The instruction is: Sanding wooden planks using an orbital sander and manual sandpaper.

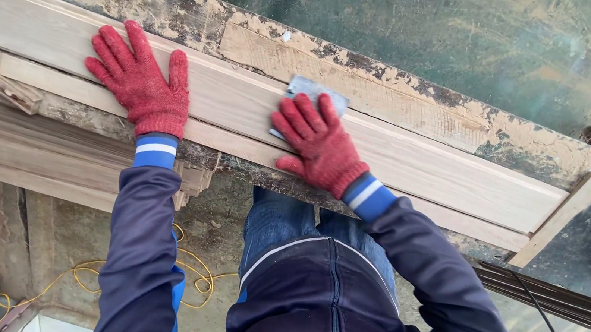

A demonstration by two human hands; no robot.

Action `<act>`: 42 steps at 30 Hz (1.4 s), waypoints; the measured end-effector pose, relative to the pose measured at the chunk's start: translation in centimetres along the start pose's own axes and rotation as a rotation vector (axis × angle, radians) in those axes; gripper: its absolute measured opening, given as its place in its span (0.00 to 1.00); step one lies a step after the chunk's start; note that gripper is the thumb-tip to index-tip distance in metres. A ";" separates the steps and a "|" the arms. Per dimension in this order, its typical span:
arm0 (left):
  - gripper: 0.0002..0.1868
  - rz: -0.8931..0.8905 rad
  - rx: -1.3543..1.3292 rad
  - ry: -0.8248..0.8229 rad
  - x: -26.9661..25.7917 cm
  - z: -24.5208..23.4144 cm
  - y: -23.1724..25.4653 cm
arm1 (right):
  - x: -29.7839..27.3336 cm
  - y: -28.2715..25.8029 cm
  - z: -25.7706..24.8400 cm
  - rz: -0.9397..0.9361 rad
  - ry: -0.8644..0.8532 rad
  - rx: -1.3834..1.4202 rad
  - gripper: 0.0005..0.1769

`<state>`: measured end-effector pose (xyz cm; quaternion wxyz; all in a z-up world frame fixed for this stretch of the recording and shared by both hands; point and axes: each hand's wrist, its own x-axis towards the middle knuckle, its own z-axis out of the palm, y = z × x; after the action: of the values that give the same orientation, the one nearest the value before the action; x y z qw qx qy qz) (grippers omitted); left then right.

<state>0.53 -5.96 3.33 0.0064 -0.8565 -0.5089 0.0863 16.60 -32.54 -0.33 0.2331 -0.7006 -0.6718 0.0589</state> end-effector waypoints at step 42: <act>0.39 0.048 -0.068 0.128 -0.2 1.0 -1.1 | 7.2 -5.4 3.4 0.076 0.088 0.107 0.35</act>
<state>-0.64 -5.68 2.43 0.0078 -0.8719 -0.4894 0.0139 11.00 -24.77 0.51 0.2972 -0.7142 -0.6296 0.0726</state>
